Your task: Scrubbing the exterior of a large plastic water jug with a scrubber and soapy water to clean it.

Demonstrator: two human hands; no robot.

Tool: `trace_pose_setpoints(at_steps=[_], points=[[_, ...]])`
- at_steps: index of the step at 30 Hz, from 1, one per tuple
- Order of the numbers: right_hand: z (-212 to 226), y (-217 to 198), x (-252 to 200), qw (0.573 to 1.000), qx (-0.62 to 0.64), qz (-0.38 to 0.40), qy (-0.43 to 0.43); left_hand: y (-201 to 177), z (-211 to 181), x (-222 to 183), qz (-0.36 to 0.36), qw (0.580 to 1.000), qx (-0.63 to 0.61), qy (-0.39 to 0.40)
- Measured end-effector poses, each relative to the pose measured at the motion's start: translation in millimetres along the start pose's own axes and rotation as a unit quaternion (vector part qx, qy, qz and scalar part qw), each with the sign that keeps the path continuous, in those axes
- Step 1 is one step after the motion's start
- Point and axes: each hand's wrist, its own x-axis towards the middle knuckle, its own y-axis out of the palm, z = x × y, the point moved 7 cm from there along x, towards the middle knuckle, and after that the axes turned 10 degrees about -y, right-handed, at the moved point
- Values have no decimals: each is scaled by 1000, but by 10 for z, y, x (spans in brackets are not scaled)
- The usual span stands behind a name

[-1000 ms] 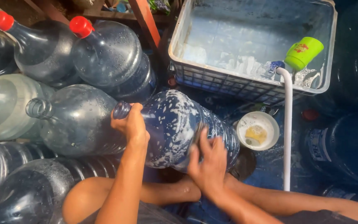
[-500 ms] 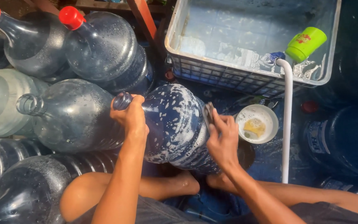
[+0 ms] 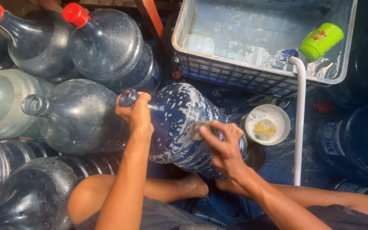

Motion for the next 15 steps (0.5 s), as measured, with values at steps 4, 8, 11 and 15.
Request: trace_pose_setpoints(at_steps=[4,8,11,15], points=[[-284,-52,143,997,-29,22,69,67,-33,-99,24,999,-24,0],[105,33,126,999,0,-18,-28,88,-29,-64,10,1000,-26,3],[-24,11,16,997,-7,9,-76,120,-77,-39,30,998,-41,28],[-43,-7,252,999,-39,16,-32,105,-59,-100,25,998,-46,26]])
